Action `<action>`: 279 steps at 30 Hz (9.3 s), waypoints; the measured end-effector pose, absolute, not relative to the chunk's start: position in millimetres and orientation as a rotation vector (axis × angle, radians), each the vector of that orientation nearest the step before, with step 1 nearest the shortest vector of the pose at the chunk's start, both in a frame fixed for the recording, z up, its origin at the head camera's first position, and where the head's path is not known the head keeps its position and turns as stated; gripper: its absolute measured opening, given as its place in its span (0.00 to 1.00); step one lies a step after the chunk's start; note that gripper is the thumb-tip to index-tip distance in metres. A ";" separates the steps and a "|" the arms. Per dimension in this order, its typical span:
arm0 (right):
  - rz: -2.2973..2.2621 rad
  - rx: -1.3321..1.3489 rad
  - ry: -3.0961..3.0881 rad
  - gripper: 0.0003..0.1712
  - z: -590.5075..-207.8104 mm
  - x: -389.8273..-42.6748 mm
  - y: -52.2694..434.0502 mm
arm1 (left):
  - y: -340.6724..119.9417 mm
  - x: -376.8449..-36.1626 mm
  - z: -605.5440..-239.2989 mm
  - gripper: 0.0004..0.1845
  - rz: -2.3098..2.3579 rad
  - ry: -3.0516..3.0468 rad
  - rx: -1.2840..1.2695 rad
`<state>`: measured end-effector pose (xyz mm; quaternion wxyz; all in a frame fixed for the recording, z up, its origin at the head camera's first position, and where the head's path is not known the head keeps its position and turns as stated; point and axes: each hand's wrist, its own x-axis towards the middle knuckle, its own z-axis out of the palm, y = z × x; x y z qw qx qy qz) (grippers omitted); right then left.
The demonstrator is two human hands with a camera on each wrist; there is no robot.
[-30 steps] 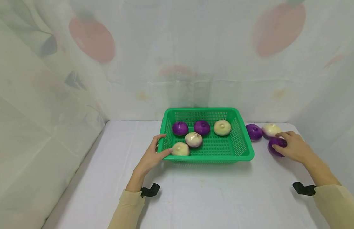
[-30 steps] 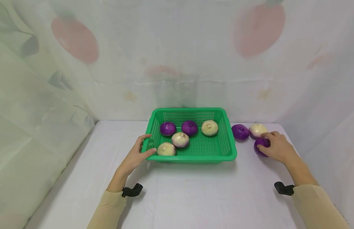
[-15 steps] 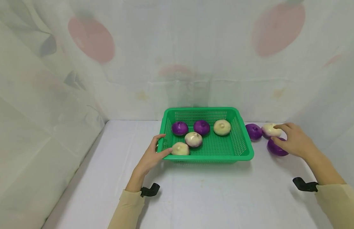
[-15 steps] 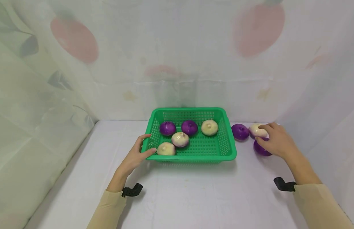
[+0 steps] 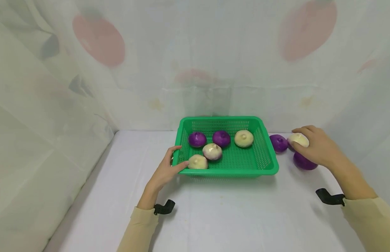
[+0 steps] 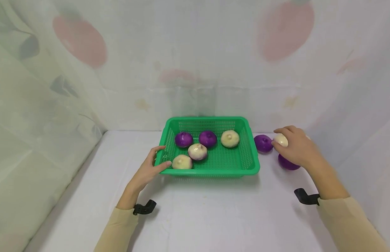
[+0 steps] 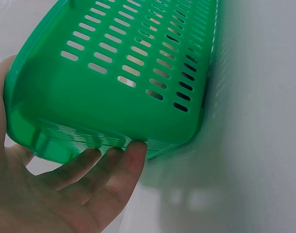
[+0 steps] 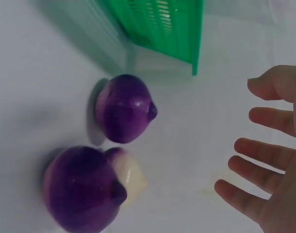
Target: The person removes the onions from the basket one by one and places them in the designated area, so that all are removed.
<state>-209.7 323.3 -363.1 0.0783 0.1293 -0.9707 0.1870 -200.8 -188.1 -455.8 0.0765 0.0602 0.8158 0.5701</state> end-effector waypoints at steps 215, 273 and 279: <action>0.480 0.732 -2.742 0.26 -338.3 -204.9 265.1 | -189.3 -201.9 -457.6 0.40 1.692 2.484 0.149; 0.377 0.630 -3.014 0.23 -434.6 -214.5 301.5 | -189.3 -199.5 -456.8 0.40 1.704 2.467 0.140; 0.360 0.654 -2.990 0.22 -434.8 -215.4 302.0 | -189.5 -199.6 -455.9 0.39 1.710 2.458 0.148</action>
